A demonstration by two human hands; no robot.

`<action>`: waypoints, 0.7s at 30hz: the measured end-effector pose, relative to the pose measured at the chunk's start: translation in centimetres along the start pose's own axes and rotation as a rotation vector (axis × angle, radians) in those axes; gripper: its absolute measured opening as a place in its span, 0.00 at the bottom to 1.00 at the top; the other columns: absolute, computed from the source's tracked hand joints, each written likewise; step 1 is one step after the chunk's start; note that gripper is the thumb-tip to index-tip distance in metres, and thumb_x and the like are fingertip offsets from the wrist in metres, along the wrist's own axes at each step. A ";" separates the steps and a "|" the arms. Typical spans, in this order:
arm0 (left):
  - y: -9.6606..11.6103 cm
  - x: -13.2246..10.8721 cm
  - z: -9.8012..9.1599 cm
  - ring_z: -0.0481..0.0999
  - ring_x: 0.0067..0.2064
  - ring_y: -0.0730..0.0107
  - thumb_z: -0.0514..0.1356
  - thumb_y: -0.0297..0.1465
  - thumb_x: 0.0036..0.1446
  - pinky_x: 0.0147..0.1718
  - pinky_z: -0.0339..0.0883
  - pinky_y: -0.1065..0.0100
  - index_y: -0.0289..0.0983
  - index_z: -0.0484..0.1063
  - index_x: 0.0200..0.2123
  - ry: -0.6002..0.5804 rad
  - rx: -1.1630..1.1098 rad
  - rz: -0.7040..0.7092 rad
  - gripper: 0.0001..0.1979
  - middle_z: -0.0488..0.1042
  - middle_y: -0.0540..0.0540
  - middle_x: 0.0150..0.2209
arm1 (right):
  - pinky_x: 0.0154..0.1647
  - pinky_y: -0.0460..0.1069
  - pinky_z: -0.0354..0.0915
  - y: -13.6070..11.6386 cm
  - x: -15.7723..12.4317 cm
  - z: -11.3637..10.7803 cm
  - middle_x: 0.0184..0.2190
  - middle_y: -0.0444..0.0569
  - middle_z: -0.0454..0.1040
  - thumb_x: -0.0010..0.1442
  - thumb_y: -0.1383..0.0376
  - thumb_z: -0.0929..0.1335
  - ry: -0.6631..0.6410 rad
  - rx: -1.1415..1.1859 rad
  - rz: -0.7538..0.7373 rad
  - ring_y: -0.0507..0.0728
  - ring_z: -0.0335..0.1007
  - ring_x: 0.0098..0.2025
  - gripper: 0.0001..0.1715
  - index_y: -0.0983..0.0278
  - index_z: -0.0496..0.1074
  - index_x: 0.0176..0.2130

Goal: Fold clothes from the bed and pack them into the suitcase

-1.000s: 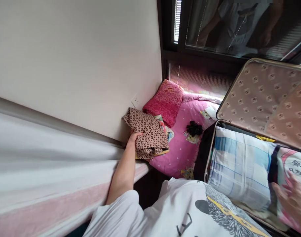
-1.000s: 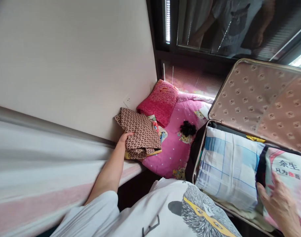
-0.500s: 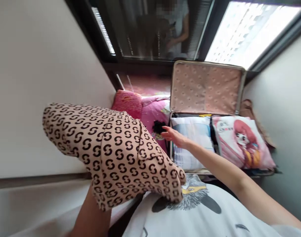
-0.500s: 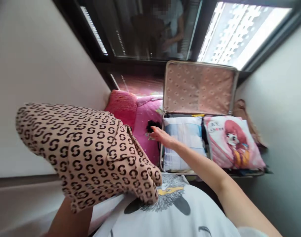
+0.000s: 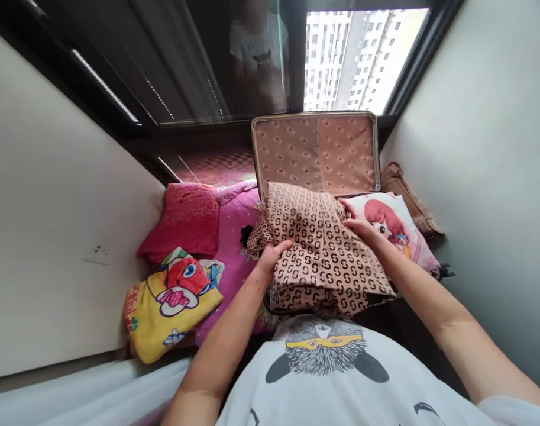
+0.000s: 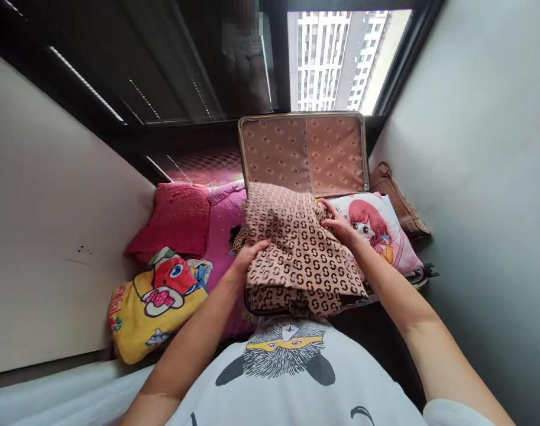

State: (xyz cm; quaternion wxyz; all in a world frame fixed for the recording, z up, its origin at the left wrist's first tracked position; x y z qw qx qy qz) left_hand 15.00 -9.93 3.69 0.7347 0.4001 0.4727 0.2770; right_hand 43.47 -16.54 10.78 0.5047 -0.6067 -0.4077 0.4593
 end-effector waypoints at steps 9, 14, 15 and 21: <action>-3.4 1.6 4.8 0.79 0.57 0.55 0.68 0.21 0.43 0.58 0.71 0.57 0.40 0.67 0.61 0.081 0.215 0.073 0.39 0.78 0.39 0.57 | 0.70 0.58 0.59 6.6 -0.7 -2.4 0.69 0.58 0.65 0.41 0.64 0.73 0.017 -0.116 -0.042 0.65 0.65 0.66 0.64 0.65 0.54 0.73; 0.4 2.5 7.6 0.78 0.57 0.54 0.75 0.34 0.45 0.58 0.70 0.59 0.39 0.71 0.60 -0.141 0.179 0.119 0.38 0.80 0.38 0.55 | 0.60 0.57 0.69 4.7 1.4 -5.0 0.58 0.52 0.75 0.45 0.64 0.68 0.186 -0.096 -0.102 0.63 0.74 0.54 0.50 0.59 0.64 0.67; 1.1 2.9 7.4 0.79 0.56 0.53 0.76 0.39 0.46 0.57 0.70 0.59 0.38 0.73 0.57 -0.115 0.187 0.097 0.35 0.81 0.37 0.53 | 0.60 0.57 0.70 4.9 1.7 -5.3 0.57 0.52 0.76 0.45 0.64 0.68 0.183 -0.128 -0.098 0.63 0.74 0.54 0.48 0.59 0.66 0.66; 3.6 6.3 7.3 0.82 0.48 0.52 0.77 0.47 0.43 0.50 0.74 0.56 0.34 0.78 0.41 0.114 0.110 -0.012 0.28 0.83 0.38 0.38 | 0.70 0.57 0.59 7.7 2.1 -1.9 0.68 0.56 0.66 0.43 0.65 0.70 -0.065 -0.239 -0.091 0.65 0.65 0.66 0.55 0.63 0.62 0.69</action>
Point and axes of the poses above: each hand's wrist, its own x-axis towards the middle knuckle, its own z-axis out of the palm, y = z × x, the point moved 5 cm from there along x, towards the middle knuckle
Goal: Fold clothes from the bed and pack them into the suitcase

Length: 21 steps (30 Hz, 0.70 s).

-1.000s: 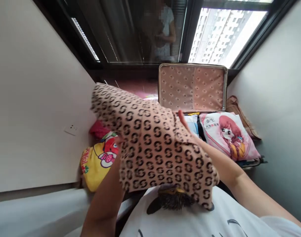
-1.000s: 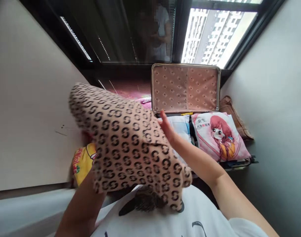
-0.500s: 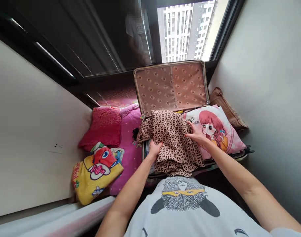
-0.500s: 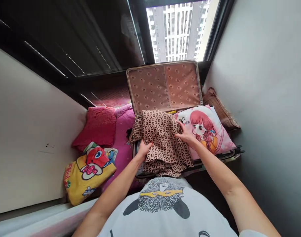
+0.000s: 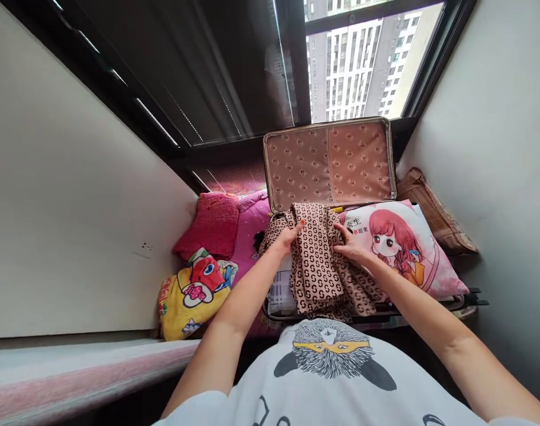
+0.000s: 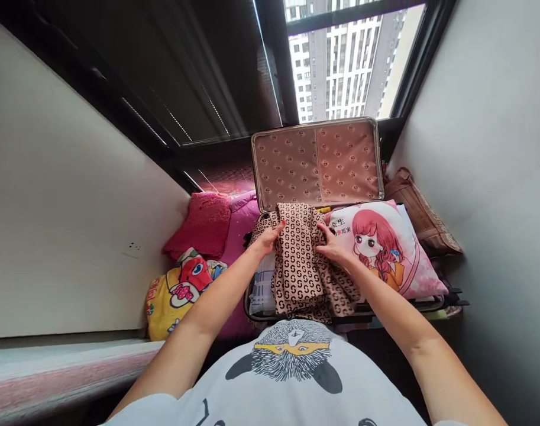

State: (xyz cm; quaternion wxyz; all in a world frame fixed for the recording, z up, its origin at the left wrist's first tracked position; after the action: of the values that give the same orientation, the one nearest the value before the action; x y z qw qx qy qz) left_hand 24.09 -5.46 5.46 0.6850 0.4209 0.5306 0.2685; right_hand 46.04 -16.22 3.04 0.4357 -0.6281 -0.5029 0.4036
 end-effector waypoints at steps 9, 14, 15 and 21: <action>0.3 -2.3 5.2 0.81 0.37 0.60 0.72 0.22 0.33 0.45 0.77 0.59 0.35 0.77 0.28 -0.096 0.001 0.165 0.14 0.80 0.46 0.30 | 0.73 0.65 0.52 -2.0 -0.1 -5.6 0.67 0.61 0.67 0.48 0.56 0.77 0.025 -0.342 -0.088 0.73 0.57 0.72 0.61 0.62 0.56 0.74; 0.4 -9.9 8.4 0.77 0.35 0.66 0.75 0.32 0.39 0.43 0.76 0.65 0.35 0.78 0.30 -0.795 0.302 0.426 0.14 0.78 0.49 0.29 | 0.76 0.70 0.43 -6.3 0.1 -8.0 0.73 0.62 0.57 0.42 0.51 0.79 -0.027 -0.370 -0.298 0.75 0.43 0.77 0.64 0.63 0.60 0.72; 0.4 -11.6 8.8 0.78 0.38 0.64 0.74 0.33 0.42 0.45 0.75 0.64 0.35 0.79 0.32 -0.894 0.360 0.479 0.13 0.80 0.48 0.31 | 0.75 0.69 0.47 -7.0 -0.2 -6.9 0.73 0.60 0.57 0.42 0.50 0.79 -0.133 -0.318 -0.303 0.75 0.45 0.76 0.63 0.61 0.62 0.71; 2.9 -19.7 9.7 0.81 0.52 0.58 0.61 0.23 0.51 0.59 0.69 0.67 0.42 0.83 0.38 -1.257 0.568 0.718 0.14 0.83 0.45 0.41 | 0.62 0.68 0.70 -7.8 -6.0 -4.9 0.59 0.58 0.75 0.38 0.42 0.78 -0.286 -0.102 -0.169 0.76 0.69 0.63 0.58 0.56 0.71 0.64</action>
State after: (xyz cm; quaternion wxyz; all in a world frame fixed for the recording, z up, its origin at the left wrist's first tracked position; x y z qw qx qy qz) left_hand 27.82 -22.85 18.64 0.5942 0.7996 -0.0781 0.0386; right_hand 47.43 -21.88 12.35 0.3594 -0.5410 -0.6306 0.4248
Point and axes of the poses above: each hand's wrist, its own x-axis towards the middle knuckle, its own z-axis out of the palm, y = z × x, the point moved 5 cm from there along x, towards the middle knuckle
